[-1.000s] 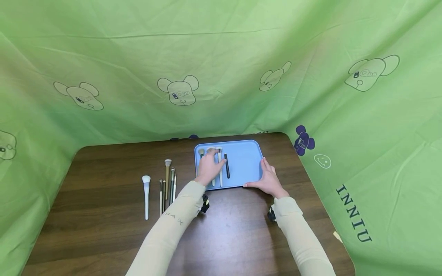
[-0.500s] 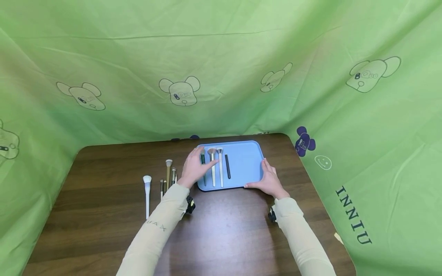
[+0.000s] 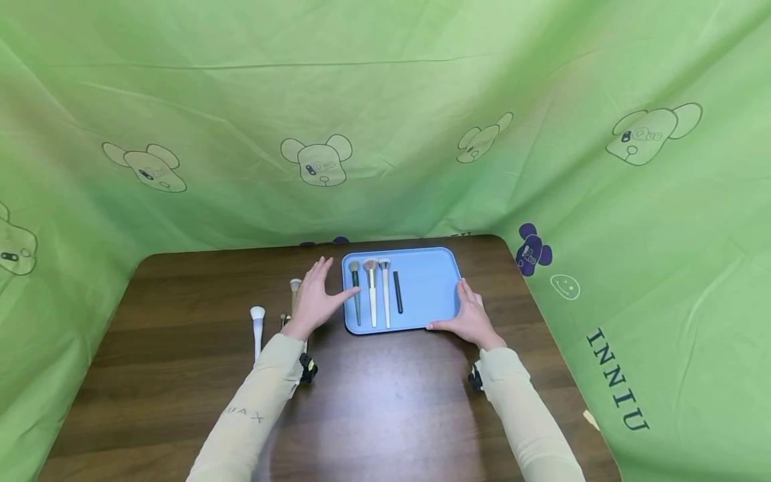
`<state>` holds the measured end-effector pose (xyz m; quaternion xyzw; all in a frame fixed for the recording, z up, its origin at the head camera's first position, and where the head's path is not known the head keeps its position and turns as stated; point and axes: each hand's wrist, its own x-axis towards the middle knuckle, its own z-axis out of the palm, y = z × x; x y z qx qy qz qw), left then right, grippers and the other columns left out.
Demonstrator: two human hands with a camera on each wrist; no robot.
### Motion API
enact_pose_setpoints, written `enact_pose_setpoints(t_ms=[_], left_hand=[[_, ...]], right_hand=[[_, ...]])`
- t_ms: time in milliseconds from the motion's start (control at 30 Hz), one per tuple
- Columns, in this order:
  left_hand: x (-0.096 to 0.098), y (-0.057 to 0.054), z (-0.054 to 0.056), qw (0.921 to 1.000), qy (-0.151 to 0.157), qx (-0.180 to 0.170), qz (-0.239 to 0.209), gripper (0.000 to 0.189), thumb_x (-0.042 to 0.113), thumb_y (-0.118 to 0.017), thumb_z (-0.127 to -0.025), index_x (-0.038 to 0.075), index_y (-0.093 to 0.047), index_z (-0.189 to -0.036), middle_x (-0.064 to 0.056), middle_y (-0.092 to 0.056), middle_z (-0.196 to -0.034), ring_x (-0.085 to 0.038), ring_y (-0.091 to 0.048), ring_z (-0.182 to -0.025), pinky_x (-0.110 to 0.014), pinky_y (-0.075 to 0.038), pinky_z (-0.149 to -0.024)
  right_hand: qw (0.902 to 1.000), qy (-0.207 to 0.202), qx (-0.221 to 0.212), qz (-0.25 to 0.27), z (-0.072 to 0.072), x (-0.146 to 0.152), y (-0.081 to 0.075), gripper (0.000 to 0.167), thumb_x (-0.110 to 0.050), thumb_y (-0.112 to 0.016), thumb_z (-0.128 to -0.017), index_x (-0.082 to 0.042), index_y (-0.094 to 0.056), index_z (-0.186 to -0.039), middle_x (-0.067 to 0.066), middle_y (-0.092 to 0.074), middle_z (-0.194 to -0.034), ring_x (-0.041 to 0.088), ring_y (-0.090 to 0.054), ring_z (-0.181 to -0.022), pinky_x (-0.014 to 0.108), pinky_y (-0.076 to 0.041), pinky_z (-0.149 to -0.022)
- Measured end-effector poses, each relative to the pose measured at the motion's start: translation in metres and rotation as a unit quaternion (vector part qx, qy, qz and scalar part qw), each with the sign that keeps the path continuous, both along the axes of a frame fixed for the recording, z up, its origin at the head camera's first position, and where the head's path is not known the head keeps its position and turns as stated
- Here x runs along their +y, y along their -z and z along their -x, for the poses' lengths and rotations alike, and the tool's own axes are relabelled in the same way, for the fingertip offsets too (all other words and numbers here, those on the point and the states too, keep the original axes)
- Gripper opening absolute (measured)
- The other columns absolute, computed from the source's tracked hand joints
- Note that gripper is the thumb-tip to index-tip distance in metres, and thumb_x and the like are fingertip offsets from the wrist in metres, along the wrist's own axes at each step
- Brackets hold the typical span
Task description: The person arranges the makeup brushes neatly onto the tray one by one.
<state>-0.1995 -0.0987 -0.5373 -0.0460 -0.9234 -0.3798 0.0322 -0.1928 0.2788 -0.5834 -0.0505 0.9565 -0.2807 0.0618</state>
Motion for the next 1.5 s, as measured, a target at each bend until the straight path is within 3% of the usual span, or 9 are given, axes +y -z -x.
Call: enact_pose_setpoints(t_ms=[367,700,933,1267,1500], left_hand=[[-0.033,0.008,-0.015,0.9998,-0.021,0.003,-0.001,0.104,0.068,-0.071,-0.084,0.008,-0.032,-0.159,-0.018,-0.024,-0.165,-0.043,-0.021,-0.149,-0.057,-0.017,-0.119],[-0.063,0.010,-0.041,0.9986,-0.052,-0.010,0.006,0.105,0.067,-0.070,-0.085,0.007,-0.029,-0.160,-0.018,-0.022,-0.165,-0.045,-0.021,-0.149,-0.061,-0.018,-0.117],[-0.085,0.015,-0.059,0.9974,-0.071,0.007,0.009,0.102,0.059,-0.076,-0.085,0.001,-0.033,-0.157,-0.023,-0.027,-0.162,-0.049,-0.025,-0.146,-0.062,-0.021,-0.116],[-0.106,0.021,-0.081,0.9957,-0.089,-0.011,0.022,0.103,0.059,-0.075,-0.086,-0.001,-0.031,-0.157,-0.027,-0.026,-0.161,-0.052,-0.024,-0.144,-0.067,-0.024,-0.112],[-0.116,0.025,-0.091,0.9950,-0.094,-0.012,0.030,0.098,0.053,-0.077,-0.087,-0.005,-0.034,-0.155,-0.031,-0.029,-0.158,-0.053,-0.028,-0.142,-0.067,-0.028,-0.109]], right_hand=[[1.0000,0.003,0.001,0.006,-0.003,-0.003,-0.005,0.145,-0.067,-0.089,-0.061,0.007,-0.012,-0.159,0.020,-0.008,-0.168,0.043,-0.018,-0.147,0.056,-0.028,-0.115],[1.0000,0.003,0.000,0.007,-0.003,-0.004,-0.006,0.145,-0.067,-0.089,-0.061,0.007,-0.012,-0.159,0.020,-0.007,-0.168,0.042,-0.016,-0.148,0.056,-0.028,-0.115],[1.0000,0.002,0.005,0.006,-0.003,-0.002,-0.004,0.145,-0.067,-0.089,-0.061,0.007,-0.011,-0.159,0.020,-0.007,-0.168,0.040,-0.016,-0.148,0.054,-0.028,-0.116],[0.9998,-0.006,-0.011,0.013,-0.003,-0.003,-0.006,0.143,-0.065,-0.088,-0.064,0.009,-0.009,-0.158,0.021,-0.002,-0.168,0.042,-0.008,-0.152,0.054,-0.012,-0.120],[0.9998,-0.008,-0.015,0.012,-0.002,-0.003,-0.007,0.142,-0.063,-0.089,-0.065,0.009,-0.008,-0.158,0.022,-0.001,-0.168,0.041,-0.008,-0.152,0.052,-0.011,-0.121]])
